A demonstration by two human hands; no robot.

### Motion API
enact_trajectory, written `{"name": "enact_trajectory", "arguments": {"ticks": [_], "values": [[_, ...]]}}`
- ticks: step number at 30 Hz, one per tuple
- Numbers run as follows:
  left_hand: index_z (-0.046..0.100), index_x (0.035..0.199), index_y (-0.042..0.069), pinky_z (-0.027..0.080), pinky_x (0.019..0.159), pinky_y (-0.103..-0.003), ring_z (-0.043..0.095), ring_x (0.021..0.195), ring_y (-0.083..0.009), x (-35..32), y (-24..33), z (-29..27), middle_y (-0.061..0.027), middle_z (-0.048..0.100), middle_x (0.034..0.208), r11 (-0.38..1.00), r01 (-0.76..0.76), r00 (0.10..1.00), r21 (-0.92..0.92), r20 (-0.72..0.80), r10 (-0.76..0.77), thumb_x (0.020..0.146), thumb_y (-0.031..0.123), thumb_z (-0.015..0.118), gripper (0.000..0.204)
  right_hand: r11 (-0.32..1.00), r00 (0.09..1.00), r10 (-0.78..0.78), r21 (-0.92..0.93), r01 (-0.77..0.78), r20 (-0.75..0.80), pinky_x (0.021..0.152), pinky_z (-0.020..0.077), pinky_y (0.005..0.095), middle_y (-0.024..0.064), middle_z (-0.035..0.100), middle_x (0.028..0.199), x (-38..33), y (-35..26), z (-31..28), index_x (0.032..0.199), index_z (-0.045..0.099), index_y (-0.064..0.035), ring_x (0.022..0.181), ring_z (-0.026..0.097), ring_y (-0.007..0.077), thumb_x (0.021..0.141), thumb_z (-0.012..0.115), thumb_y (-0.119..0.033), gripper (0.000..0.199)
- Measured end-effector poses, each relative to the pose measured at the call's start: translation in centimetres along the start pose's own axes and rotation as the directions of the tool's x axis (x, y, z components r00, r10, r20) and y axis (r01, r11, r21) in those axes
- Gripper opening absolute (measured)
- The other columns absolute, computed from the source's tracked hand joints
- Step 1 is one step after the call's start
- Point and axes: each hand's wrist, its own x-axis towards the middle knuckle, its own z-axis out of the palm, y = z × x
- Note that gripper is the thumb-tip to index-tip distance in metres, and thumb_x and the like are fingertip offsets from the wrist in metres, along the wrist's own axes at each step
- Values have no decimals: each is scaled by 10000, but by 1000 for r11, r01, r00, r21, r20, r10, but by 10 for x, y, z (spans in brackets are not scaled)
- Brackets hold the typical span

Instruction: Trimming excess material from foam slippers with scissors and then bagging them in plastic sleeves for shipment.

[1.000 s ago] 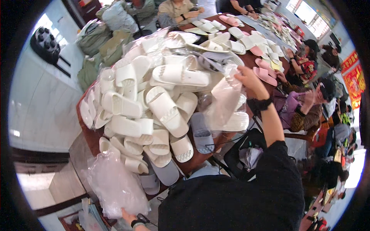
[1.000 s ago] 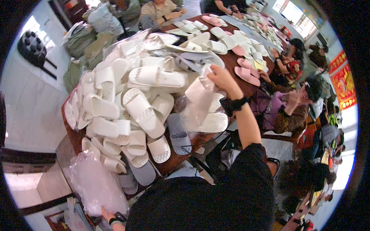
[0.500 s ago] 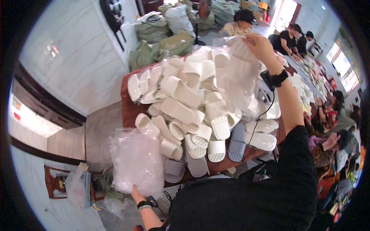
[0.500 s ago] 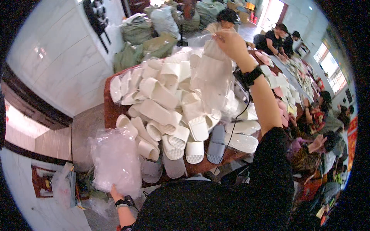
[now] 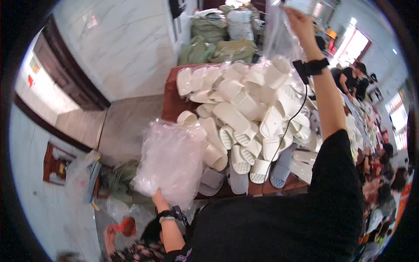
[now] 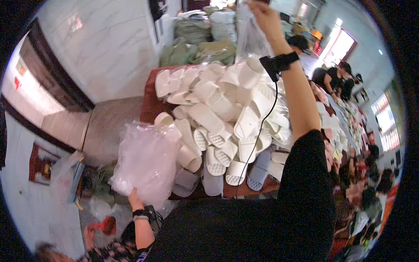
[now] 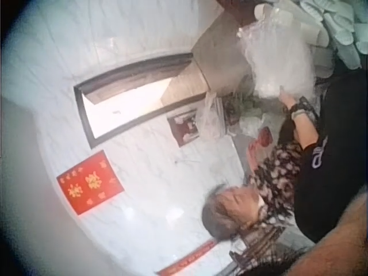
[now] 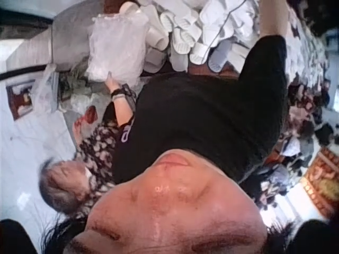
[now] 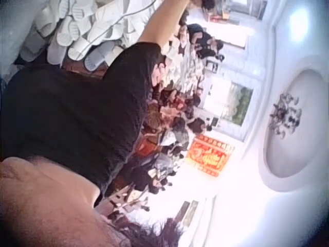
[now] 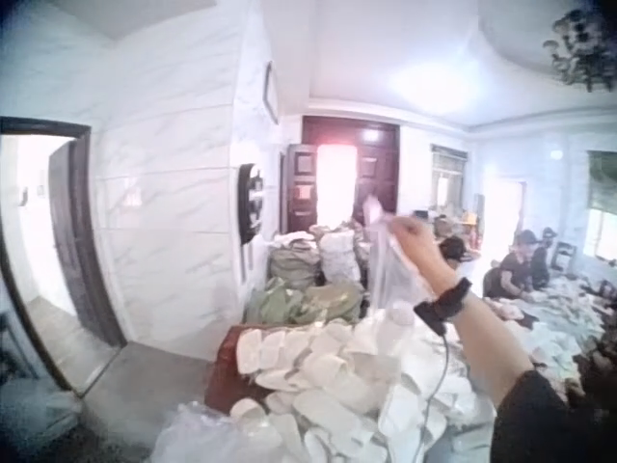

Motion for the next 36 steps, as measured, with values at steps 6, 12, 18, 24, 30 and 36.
{"name": "enact_trajectory", "arguments": {"ticks": [6, 12, 18, 24, 30, 36], "values": [[563, 1097, -65, 501, 740, -396, 608, 851, -277, -23, 40, 27, -154, 607, 1010, 986, 148, 985, -83, -72, -154, 804, 63, 605, 323, 900, 773, -425, 315, 302, 472, 1045, 271, 386, 135, 488, 1295, -114, -227, 108, 1053, 679, -130, 1244, 403, 276, 800, 603, -125, 264], [493, 1208, -42, 487, 848, -391, 580, 997, -265, -10, 24, 18, -145, 552, 1160, 971, 63, 998, -229, 42, -54, 826, 64, 574, 404, 613, 285, -773, 783, 106, 567, 1038, -5, 666, 34, 397, 1407, -348, -312, 216, 789, 683, -229, 1357, 252, 292, 781, 631, -227, 52], [575, 1099, 25, 482, 794, -369, 587, 900, -209, -26, 28, 23, -69, 595, 1017, 957, -49, 994, 284, 103, 20, 881, 182, 501, 278, 722, 91, -675, 681, -124, 732, 1025, 17, 683, 28, 317, 1452, -480, -270, 270, 798, 669, -211, 1383, 168, 299, 808, 581, -364, 177], [479, 1237, 48, 412, 918, -363, 498, 1105, -218, -69, 47, 43, -86, 557, 1170, 923, 241, 918, -299, 380, -116, 867, 297, 594, 461, 730, 67, -634, 624, -279, 771, 1009, 51, 693, 90, 349, 1418, -513, -255, 275, 884, 669, -202, 1372, 189, 324, 789, 586, -421, 253], [592, 1058, 31, 464, 723, -320, 561, 804, -176, -53, -6, -2, -62, 612, 930, 981, 20, 993, 193, -115, 2, 835, 228, 604, 298, 723, 17, -673, 654, 222, 739, 1101, 195, 463, 104, 361, 1409, -522, -308, 231, 1046, 629, -87, 1338, 273, 257, 755, 660, -292, 357], [517, 1184, -2, 486, 840, -399, 567, 988, -271, -63, 25, 13, -129, 557, 1133, 960, 195, 980, 201, -13, -196, 848, 229, 590, 414, 819, 409, -96, 306, -486, 907, 970, 386, 426, 141, 490, 1275, -456, -182, 41, 1114, 578, -76, 1166, 471, 304, 740, 647, -166, 391]]}}
